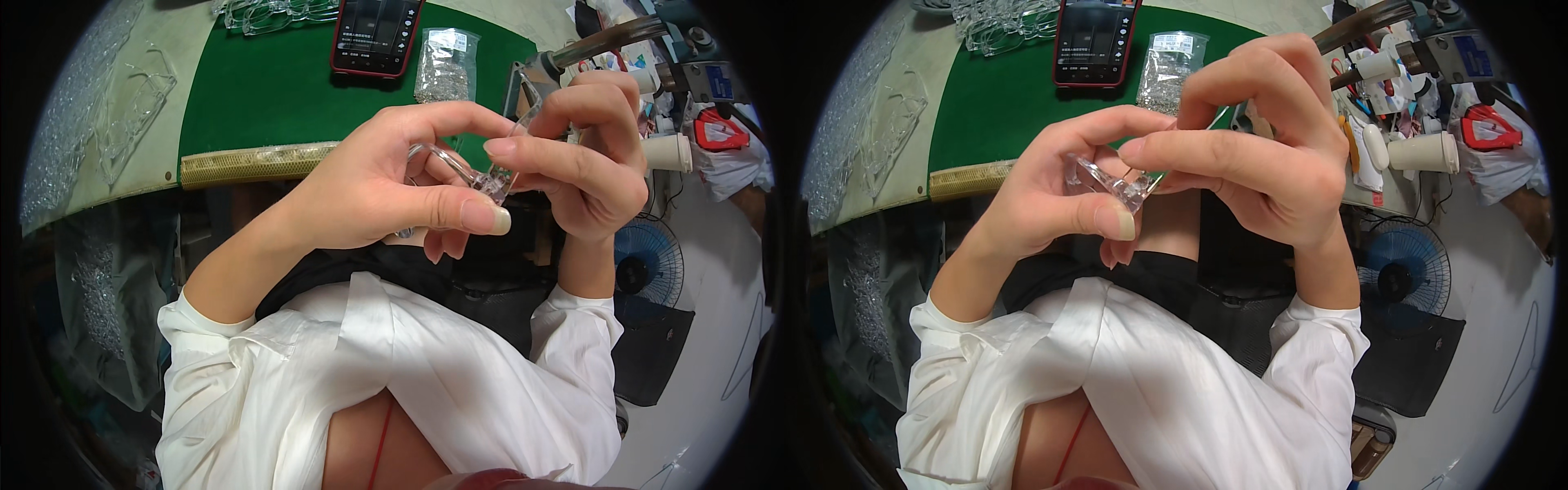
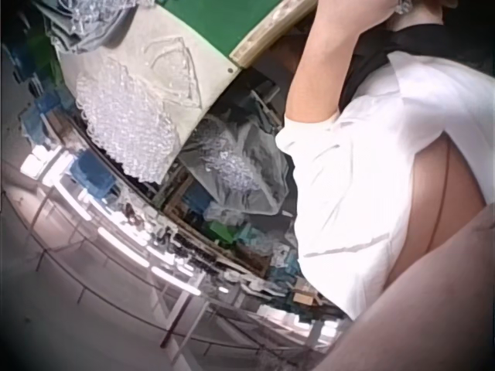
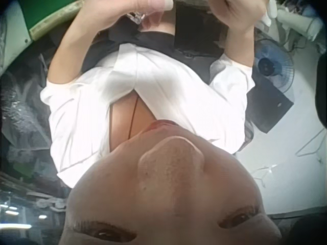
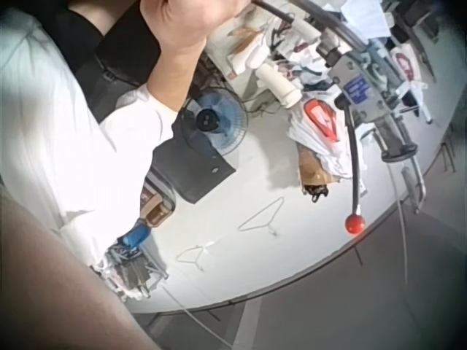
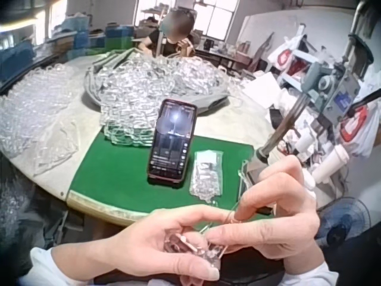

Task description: The person repeatedly picks up clear eyeglass frames and small metal components from a green work mat, inserts the components into the frame, and places the assembled unit aside. The person handles multiple frames one at a time throughout the clip.

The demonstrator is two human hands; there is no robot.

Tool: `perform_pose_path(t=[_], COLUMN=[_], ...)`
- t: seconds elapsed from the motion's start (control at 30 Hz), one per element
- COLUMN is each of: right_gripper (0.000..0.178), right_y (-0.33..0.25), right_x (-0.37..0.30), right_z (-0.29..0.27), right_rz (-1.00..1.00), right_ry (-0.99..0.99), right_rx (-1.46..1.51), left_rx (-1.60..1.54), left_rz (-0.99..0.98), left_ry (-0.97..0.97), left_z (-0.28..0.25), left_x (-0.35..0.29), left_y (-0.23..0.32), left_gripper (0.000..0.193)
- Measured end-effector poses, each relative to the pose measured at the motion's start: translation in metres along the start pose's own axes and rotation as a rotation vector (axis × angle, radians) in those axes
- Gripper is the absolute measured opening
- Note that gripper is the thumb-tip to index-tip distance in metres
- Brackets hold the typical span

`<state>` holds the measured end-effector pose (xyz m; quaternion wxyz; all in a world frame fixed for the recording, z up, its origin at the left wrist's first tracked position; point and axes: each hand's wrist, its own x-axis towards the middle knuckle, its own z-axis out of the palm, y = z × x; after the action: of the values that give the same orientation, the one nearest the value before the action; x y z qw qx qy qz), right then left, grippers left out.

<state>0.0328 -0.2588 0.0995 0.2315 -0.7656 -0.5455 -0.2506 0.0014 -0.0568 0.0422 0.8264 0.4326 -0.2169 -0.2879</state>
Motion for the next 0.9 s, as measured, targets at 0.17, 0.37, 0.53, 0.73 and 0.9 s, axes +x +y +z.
perform_pose_path(t=[0.17,0.37,0.53,0.73,0.9], right_gripper=[0.031,0.030,0.033,0.021,0.045], right_y=[0.002,0.005,0.009,0.007,0.017], right_x=[-0.001,-0.002,-0.005,-0.045,-0.084], right_z=[-0.001,0.002,0.003,0.029,0.084], right_rz=[-0.030,0.002,0.022,0.625,0.586], right_ry=[0.011,0.004,0.006,0.156,-0.250], right_rx=[0.013,0.065,0.090,0.236,-0.156], left_rx=[0.009,0.043,0.094,0.217,0.391], left_rz=[-0.016,-0.009,0.053,0.101,0.337], left_ry=[-0.023,0.006,-0.012,0.149,0.254], left_z=[-0.001,-0.001,-0.002,-0.009,-0.016], left_x=[0.001,0.002,0.000,-0.015,-0.031], left_y=[0.001,0.001,-0.001,0.013,0.015], left_gripper=[0.064,0.059,0.047,0.064,0.063])
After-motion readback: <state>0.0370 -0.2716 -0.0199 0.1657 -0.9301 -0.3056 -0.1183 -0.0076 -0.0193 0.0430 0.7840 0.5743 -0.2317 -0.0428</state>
